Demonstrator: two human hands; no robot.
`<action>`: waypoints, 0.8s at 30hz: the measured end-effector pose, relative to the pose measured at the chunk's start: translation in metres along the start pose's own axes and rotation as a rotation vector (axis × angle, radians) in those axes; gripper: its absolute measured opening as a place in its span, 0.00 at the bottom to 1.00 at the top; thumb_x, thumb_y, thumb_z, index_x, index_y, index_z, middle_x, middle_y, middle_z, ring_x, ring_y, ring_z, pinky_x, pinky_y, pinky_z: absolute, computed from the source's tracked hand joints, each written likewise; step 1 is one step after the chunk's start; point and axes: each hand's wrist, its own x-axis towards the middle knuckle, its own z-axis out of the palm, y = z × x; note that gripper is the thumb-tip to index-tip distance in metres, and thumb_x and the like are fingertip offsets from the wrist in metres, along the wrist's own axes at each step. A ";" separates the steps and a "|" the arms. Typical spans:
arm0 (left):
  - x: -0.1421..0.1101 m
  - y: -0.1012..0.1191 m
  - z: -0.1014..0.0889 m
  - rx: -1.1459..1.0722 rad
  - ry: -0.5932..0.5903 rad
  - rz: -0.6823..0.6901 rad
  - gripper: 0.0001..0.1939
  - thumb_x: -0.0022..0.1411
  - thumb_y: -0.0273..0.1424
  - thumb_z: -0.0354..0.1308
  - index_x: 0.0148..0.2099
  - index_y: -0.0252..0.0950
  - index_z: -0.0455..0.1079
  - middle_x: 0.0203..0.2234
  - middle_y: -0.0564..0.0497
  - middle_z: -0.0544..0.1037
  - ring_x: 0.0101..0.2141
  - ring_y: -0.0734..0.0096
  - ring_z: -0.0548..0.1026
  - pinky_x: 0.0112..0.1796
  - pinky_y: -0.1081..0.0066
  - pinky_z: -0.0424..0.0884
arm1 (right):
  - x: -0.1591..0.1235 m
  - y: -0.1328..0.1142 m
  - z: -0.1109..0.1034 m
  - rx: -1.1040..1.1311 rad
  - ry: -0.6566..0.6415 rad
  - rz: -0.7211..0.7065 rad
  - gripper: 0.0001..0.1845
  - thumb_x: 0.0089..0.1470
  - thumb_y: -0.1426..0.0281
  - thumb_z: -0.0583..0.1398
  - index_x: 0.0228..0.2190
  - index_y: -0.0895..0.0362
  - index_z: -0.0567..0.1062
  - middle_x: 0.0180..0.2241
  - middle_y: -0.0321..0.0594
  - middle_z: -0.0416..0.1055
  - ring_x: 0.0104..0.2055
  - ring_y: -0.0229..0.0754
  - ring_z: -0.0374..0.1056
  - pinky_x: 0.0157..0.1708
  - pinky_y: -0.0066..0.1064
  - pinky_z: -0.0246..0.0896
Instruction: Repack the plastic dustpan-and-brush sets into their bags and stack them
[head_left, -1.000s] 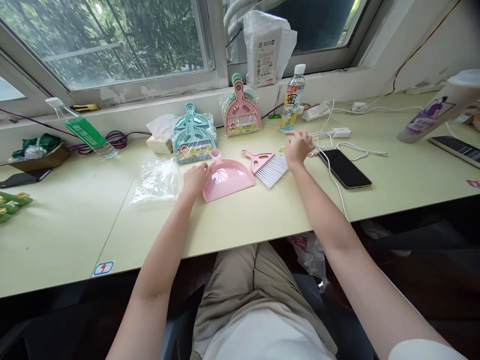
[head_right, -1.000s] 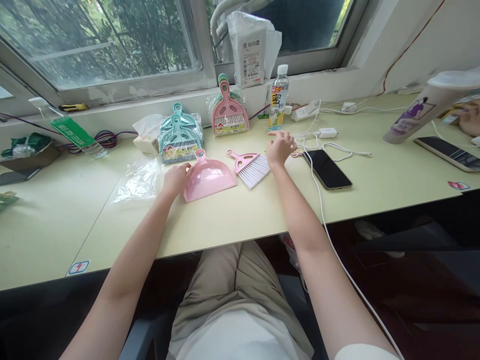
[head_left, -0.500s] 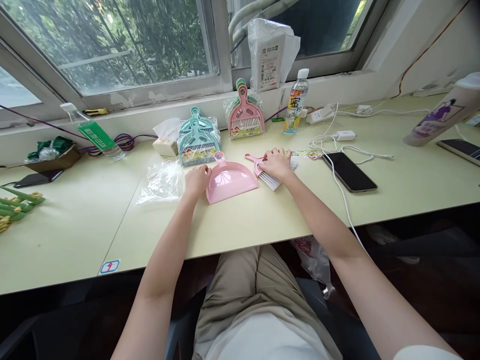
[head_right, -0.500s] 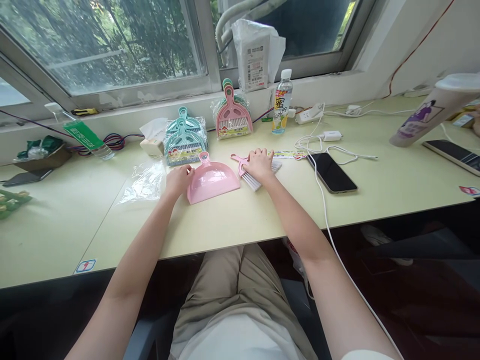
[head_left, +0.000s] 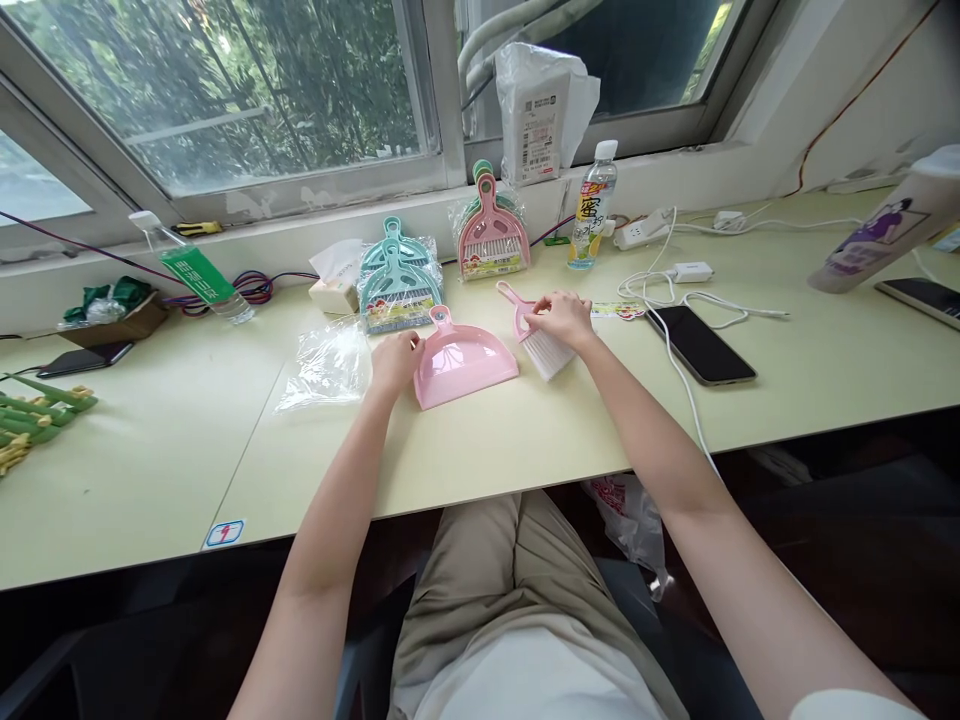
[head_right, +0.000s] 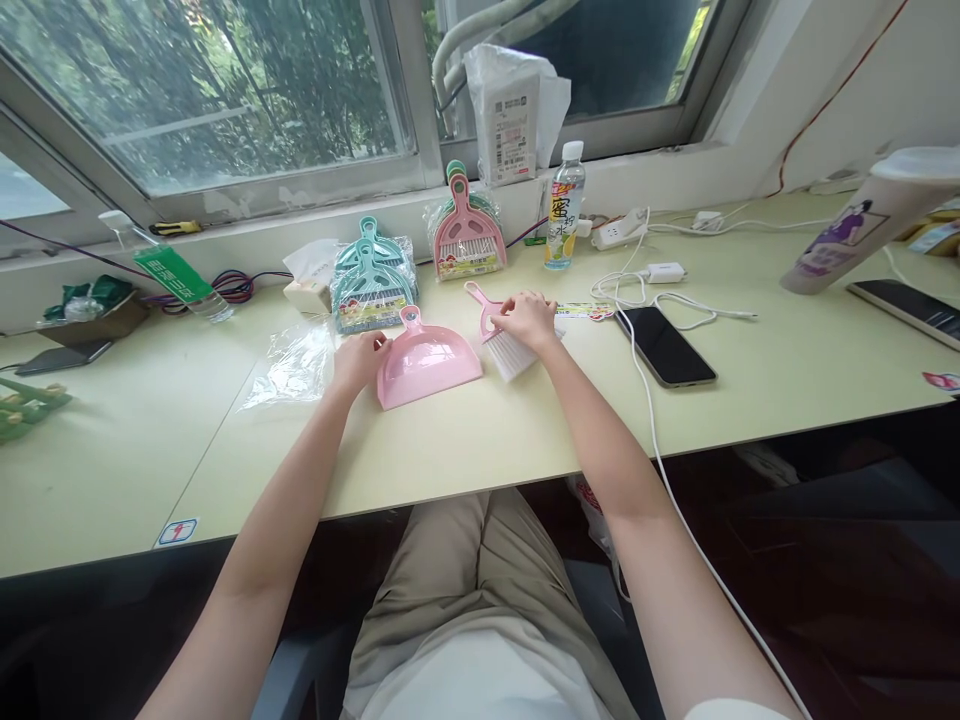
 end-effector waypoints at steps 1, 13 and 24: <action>0.000 0.001 0.000 -0.023 -0.001 0.012 0.14 0.64 0.38 0.48 0.32 0.39 0.71 0.34 0.46 0.80 0.37 0.59 0.75 0.33 0.67 0.62 | 0.001 -0.002 -0.001 0.045 0.011 0.002 0.12 0.47 0.59 0.63 0.31 0.53 0.79 0.40 0.43 0.75 0.48 0.54 0.67 0.48 0.45 0.55; -0.020 0.040 0.020 -0.620 -0.272 0.137 0.14 0.61 0.34 0.52 0.24 0.38 0.58 0.16 0.55 0.71 0.15 0.75 0.69 0.22 0.74 0.64 | -0.031 -0.044 0.012 -0.041 -0.081 -0.232 0.11 0.50 0.60 0.64 0.31 0.55 0.77 0.43 0.45 0.74 0.51 0.55 0.63 0.50 0.45 0.52; -0.018 0.038 0.018 -0.509 -0.183 0.372 0.11 0.66 0.38 0.52 0.40 0.37 0.72 0.30 0.52 0.79 0.24 0.75 0.73 0.31 0.73 0.69 | -0.034 -0.047 0.015 -0.009 -0.195 -0.312 0.09 0.50 0.61 0.63 0.32 0.53 0.76 0.42 0.42 0.76 0.50 0.54 0.64 0.48 0.43 0.51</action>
